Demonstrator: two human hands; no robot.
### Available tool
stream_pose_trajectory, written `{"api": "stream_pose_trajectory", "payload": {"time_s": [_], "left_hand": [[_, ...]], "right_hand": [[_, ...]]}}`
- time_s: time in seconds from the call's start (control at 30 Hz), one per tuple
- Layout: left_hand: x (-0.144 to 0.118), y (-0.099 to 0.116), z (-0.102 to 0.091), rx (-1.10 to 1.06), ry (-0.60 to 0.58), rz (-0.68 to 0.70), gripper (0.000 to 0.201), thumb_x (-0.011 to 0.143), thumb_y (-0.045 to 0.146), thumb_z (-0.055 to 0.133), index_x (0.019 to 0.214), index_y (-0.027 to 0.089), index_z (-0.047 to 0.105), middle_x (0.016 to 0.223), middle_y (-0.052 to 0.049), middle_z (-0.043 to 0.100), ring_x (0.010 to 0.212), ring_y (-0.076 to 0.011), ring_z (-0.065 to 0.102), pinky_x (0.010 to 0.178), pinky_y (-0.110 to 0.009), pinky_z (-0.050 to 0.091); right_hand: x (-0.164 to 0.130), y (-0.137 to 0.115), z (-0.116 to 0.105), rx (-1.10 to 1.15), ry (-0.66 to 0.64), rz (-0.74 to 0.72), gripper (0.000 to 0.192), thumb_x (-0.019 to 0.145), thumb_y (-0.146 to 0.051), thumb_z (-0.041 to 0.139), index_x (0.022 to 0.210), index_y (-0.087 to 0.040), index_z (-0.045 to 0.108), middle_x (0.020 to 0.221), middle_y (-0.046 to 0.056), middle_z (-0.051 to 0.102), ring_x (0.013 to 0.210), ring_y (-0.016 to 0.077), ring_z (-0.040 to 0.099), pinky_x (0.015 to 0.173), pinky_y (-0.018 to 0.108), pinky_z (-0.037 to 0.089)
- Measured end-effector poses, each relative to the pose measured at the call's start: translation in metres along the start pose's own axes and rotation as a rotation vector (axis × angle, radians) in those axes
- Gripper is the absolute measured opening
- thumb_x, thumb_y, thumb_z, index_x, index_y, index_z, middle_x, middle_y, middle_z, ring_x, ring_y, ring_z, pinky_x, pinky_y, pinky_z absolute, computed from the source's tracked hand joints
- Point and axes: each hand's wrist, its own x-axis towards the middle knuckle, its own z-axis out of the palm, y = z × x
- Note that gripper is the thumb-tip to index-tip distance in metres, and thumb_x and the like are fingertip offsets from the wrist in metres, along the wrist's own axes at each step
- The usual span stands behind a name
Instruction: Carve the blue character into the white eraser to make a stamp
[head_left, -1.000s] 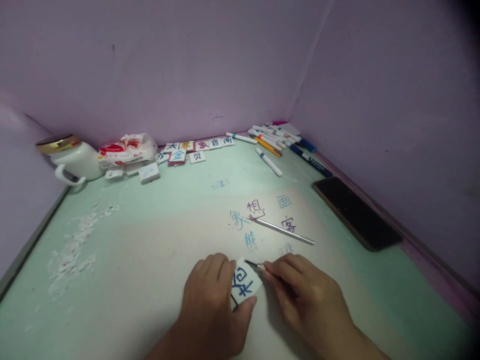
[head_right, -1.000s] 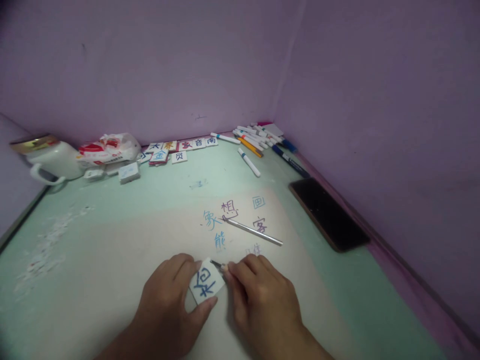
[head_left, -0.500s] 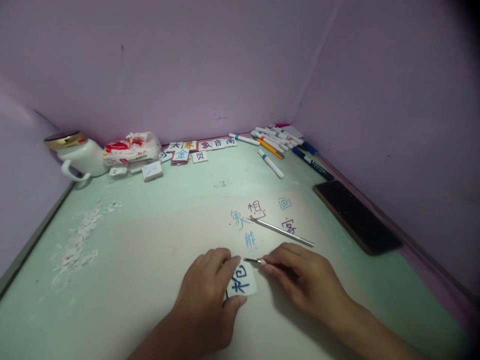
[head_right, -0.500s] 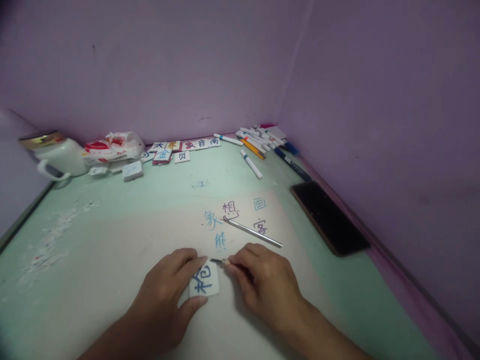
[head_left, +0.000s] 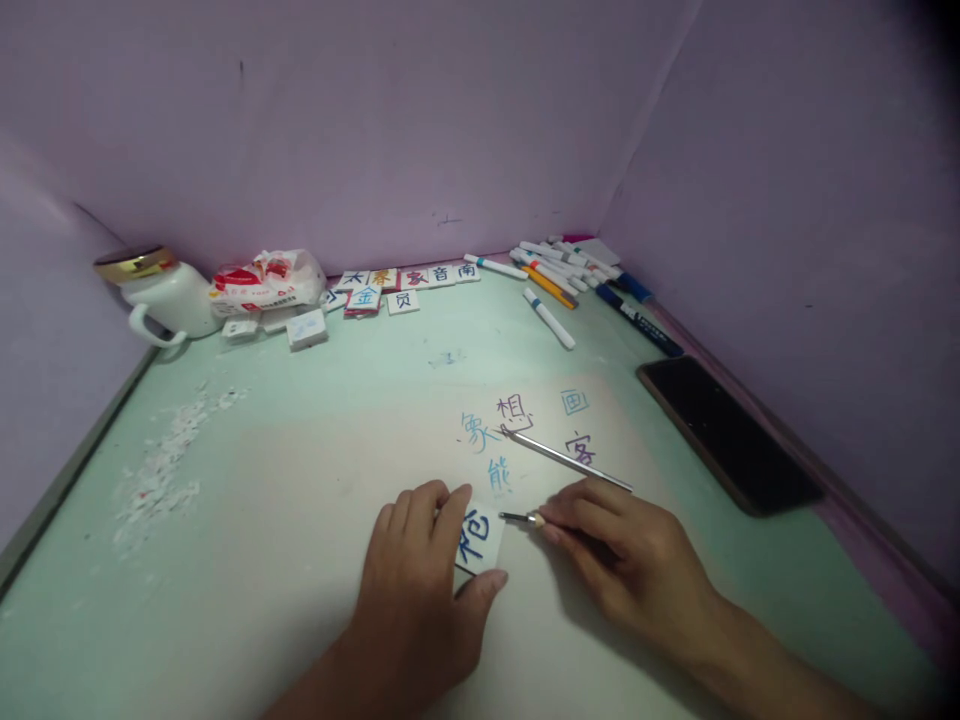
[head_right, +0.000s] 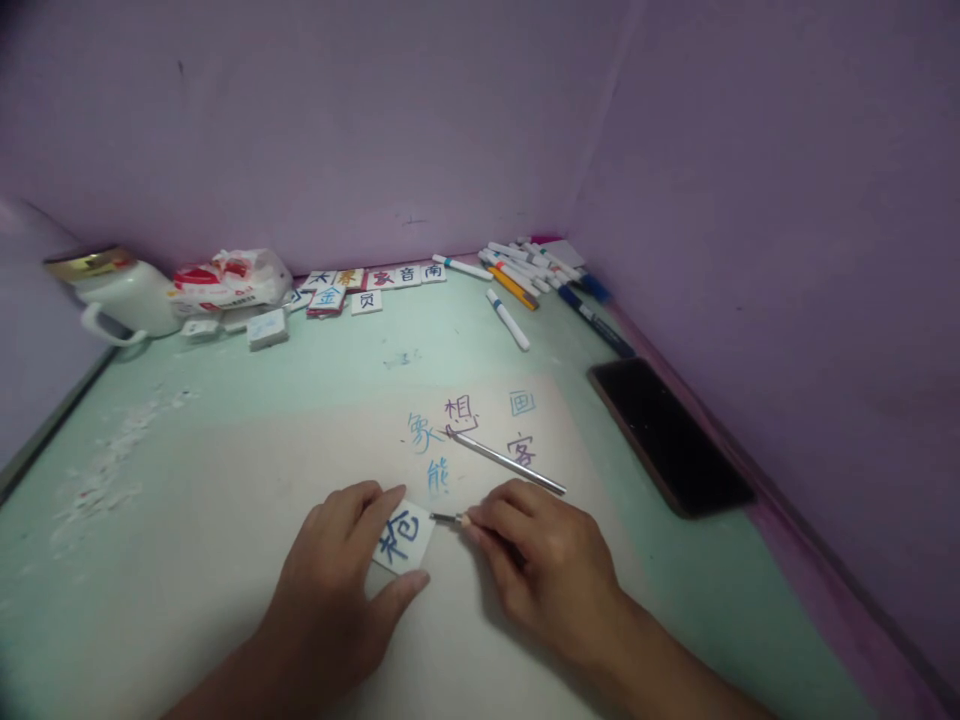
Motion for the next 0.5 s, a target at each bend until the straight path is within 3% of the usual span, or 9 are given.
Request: {"api": "stream_pose_trajectory", "payload": {"time_s": [0.5], "left_hand": [[0.002,-0.003,-0.001,-0.158,-0.062,-0.028,0.048,0.074,0.017,0.055,0.122,0.010,0.050,0.109,-0.015,0.055,0.096,-0.0266,0.056,0.081,-0.044,0.055]], "right_hand": [[-0.004,-0.014,0.007,-0.213,0.017,0.024,0.022,0.088,-0.019,0.050,0.080,-0.020,0.070,0.063,0.000,0.058,0.049,0.0108,0.054,0.046,0.023,0.036]]}}
